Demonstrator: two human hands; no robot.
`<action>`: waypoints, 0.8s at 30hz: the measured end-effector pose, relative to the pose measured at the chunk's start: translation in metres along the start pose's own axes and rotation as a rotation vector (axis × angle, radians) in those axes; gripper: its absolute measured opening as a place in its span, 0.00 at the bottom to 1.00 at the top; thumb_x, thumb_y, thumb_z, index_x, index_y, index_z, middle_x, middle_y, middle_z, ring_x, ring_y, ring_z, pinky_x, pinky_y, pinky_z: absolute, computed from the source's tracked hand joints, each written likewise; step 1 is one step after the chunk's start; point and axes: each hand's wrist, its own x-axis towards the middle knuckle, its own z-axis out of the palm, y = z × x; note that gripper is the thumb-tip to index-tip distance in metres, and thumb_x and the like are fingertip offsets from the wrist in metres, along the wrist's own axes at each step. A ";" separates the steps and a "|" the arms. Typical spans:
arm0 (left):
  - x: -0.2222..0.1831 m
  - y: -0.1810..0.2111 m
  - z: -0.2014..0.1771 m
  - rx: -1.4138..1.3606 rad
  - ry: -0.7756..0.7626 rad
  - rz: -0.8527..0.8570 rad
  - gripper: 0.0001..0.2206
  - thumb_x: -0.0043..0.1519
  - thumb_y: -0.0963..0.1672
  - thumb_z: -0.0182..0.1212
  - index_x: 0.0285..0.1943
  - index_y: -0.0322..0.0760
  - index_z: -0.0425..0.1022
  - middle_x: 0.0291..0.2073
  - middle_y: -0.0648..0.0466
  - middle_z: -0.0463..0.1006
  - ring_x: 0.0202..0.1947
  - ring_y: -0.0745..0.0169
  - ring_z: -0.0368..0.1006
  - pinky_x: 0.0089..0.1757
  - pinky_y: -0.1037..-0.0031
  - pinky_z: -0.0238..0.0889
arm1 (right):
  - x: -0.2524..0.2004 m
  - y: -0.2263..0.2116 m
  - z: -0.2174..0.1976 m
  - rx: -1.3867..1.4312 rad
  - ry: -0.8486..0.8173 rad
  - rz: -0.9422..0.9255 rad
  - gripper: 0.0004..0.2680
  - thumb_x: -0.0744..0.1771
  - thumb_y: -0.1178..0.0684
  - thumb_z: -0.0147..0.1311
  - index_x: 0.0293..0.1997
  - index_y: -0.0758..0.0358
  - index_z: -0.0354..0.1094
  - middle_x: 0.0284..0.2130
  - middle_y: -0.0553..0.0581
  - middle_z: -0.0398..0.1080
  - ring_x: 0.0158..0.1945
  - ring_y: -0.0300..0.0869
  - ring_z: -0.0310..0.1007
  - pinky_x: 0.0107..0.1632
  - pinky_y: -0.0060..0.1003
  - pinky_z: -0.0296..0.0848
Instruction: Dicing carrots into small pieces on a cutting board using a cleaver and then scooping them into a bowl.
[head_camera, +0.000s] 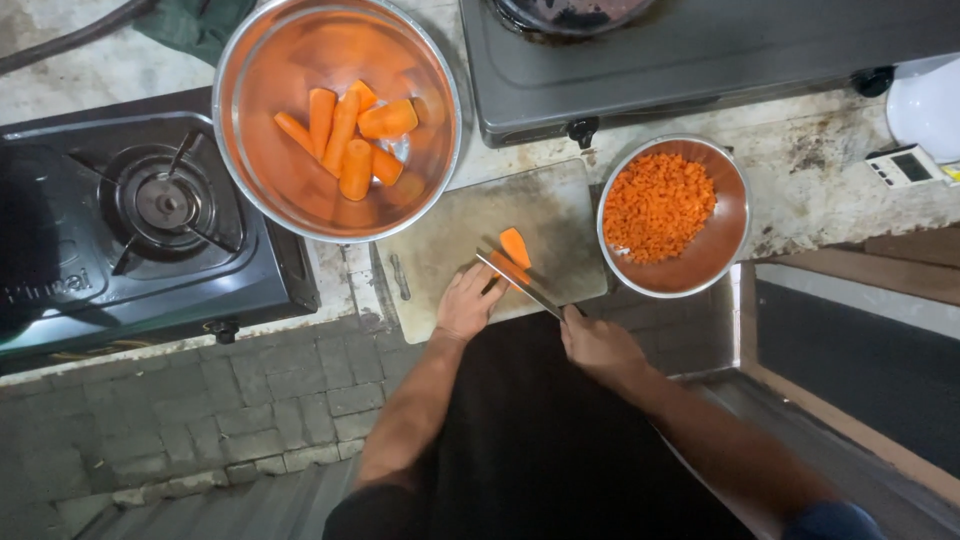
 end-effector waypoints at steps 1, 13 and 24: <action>0.001 -0.001 0.000 -0.007 -0.001 0.003 0.12 0.69 0.47 0.41 0.52 0.49 0.72 0.51 0.49 0.72 0.53 0.51 0.69 0.39 0.69 0.59 | 0.000 -0.003 -0.004 0.003 0.000 0.007 0.12 0.70 0.43 0.35 0.46 0.58 0.61 0.34 0.69 0.75 0.41 0.60 0.79 0.44 0.56 0.74; 0.007 -0.004 -0.007 -0.051 -0.011 -0.008 0.14 0.70 0.46 0.36 0.51 0.48 0.73 0.50 0.50 0.72 0.51 0.51 0.69 0.40 0.67 0.62 | 0.020 -0.020 -0.030 -0.069 -0.139 0.035 0.11 0.70 0.47 0.36 0.48 0.60 0.61 0.34 0.66 0.75 0.43 0.58 0.79 0.47 0.54 0.76; 0.007 -0.004 -0.010 -0.123 -0.064 0.028 0.12 0.66 0.44 0.38 0.45 0.45 0.71 0.55 0.50 0.71 0.53 0.49 0.67 0.43 0.64 0.59 | 0.074 -0.013 0.007 -0.099 0.007 -0.006 0.11 0.69 0.48 0.39 0.55 0.57 0.59 0.28 0.66 0.75 0.38 0.59 0.79 0.41 0.53 0.77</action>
